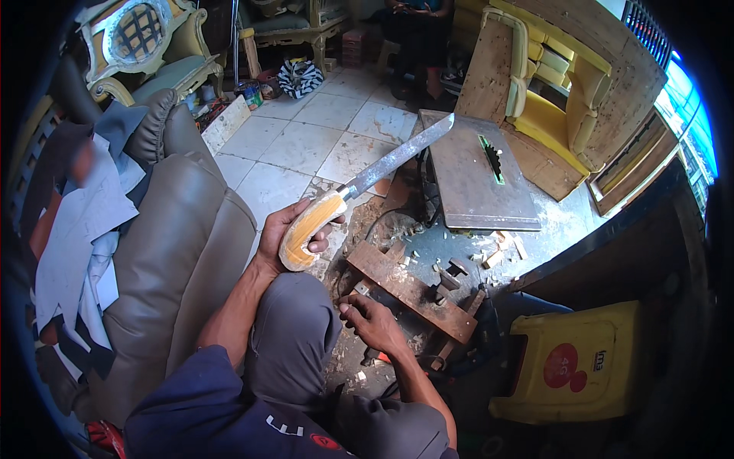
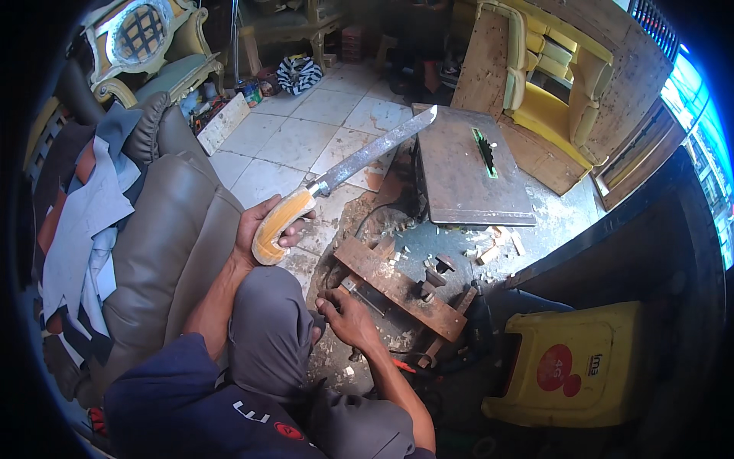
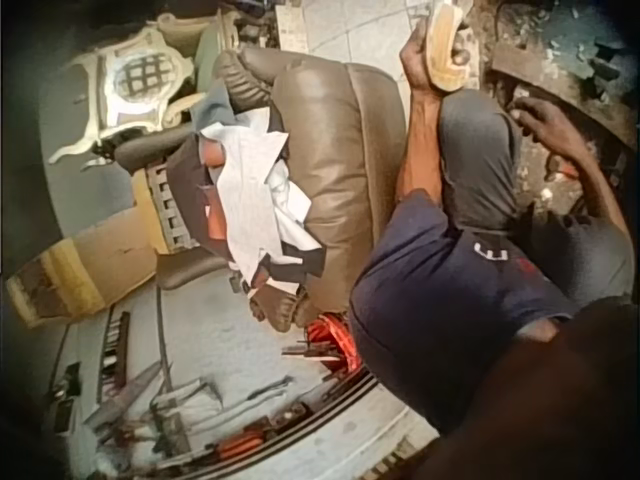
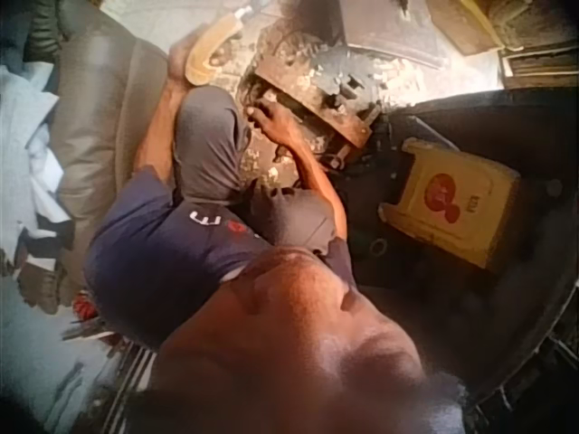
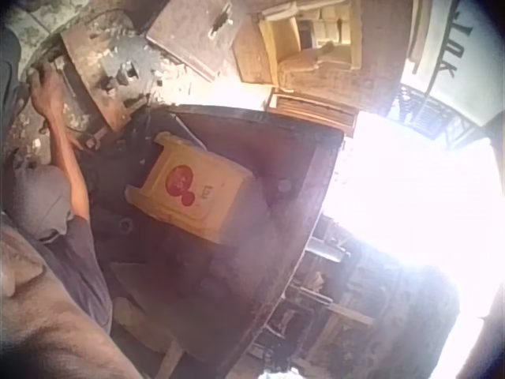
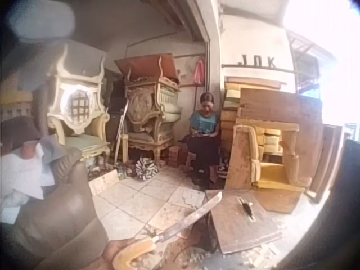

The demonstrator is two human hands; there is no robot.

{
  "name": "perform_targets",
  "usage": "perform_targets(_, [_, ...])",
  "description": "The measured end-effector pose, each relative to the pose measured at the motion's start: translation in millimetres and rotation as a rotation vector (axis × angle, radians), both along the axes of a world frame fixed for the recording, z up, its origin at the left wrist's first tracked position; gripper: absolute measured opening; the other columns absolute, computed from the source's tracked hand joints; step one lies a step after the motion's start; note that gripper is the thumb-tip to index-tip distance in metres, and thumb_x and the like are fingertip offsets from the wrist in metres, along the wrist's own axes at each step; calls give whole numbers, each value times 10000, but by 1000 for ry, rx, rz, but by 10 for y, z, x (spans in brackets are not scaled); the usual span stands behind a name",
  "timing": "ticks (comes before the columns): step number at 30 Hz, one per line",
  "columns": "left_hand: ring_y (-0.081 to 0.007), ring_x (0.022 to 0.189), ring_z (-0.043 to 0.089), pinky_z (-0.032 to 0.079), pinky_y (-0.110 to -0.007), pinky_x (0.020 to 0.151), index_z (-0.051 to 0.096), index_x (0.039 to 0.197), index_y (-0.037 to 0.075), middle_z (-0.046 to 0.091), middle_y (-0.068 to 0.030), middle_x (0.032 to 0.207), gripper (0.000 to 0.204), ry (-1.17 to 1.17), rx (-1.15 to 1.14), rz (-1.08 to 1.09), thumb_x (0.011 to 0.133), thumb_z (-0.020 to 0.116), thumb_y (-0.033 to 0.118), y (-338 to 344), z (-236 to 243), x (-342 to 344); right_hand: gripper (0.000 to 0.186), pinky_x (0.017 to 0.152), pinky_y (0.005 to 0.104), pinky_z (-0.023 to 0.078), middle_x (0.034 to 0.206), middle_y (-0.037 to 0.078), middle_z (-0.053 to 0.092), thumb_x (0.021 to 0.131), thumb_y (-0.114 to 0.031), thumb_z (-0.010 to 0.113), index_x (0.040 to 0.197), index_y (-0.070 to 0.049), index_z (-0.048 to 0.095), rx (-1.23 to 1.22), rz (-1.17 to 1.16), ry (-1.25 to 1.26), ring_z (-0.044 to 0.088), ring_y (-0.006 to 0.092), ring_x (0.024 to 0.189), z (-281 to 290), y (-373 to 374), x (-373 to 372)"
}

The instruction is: The person holds a metal blade and uses a hand-held angle grinder to smooth or sharpen the edge while the blade is held against a wooden block.

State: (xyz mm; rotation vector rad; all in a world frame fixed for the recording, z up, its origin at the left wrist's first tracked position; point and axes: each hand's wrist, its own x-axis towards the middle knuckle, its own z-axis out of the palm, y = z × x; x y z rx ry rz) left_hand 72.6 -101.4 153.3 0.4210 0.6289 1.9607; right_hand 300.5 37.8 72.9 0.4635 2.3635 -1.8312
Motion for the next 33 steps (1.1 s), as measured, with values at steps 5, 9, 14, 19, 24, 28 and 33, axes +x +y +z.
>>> perform_targets(5, [-192, 827, 562, 534, -299, 622, 429, 1541, -112, 544, -341, 1346, 615, -41, 48, -25, 1174, 406, 381, -2, -12, 1, 500, 1013, 453, 551, 1259, 225, 761, 1058, -448, 640, 1358, -54, 714, 15, 3, -12, 738, 387, 1169, 60, 8, 13])
perform_targets(9, [-197, 839, 575, 519, -306, 610, 422, 1537, -127, 548, -342, 1352, 645, -52, 159, -90, 1165, 427, 399, -4, -28, -8, 494, 1021, 456, 547, 1270, 231, 757, 1055, -441, 644, 1356, -56, 715, 49, -4, -18, 736, 390, 1178, 89, 19, 44])
perform_targets(14, [-213, 826, 599, 514, -320, 611, 430, 1530, -137, 554, -361, 1369, 688, -45, 292, -182, 1136, 500, 423, -17, -56, -35, 479, 1020, 458, 547, 1251, 240, 762, 1052, -428, 649, 1358, -67, 719, 75, -17, -35, 741, 392, 1169, 226, 20, 61])
perform_targets(19, [-248, 852, 656, 523, -344, 609, 452, 1540, -111, 548, -396, 1427, 679, -19, 369, -258, 1108, 560, 402, -14, -118, -77, 475, 1015, 462, 548, 1238, 249, 763, 1048, -423, 658, 1358, -67, 717, 78, -22, -28, 743, 400, 1159, 167, 30, 72])
perform_targets(24, [-262, 861, 678, 534, -355, 614, 467, 1535, -100, 559, -403, 1437, 682, 5, 364, -298, 1079, 614, 384, -25, -139, -100, 488, 1019, 475, 545, 1244, 257, 757, 1047, -436, 660, 1356, -62, 712, 111, -22, -8, 732, 418, 1172, 150, 42, 81])
perform_targets(28, [-266, 860, 674, 535, -360, 612, 481, 1526, -95, 583, -400, 1413, 679, 23, 336, -302, 1062, 637, 374, -13, -94, -79, 495, 1016, 483, 545, 1246, 259, 755, 1047, -439, 655, 1362, -60, 705, 120, -26, -6, 728, 422, 1177, 107, 65, 87])
perform_targets(33, [-260, 871, 667, 533, -352, 626, 489, 1518, -92, 580, -398, 1422, 671, 23, 336, -314, 1061, 634, 377, -22, -90, -79, 493, 1001, 484, 550, 1240, 261, 755, 1045, -434, 652, 1361, -59, 704, 147, -25, -15, 735, 418, 1156, 250, 61, 102])
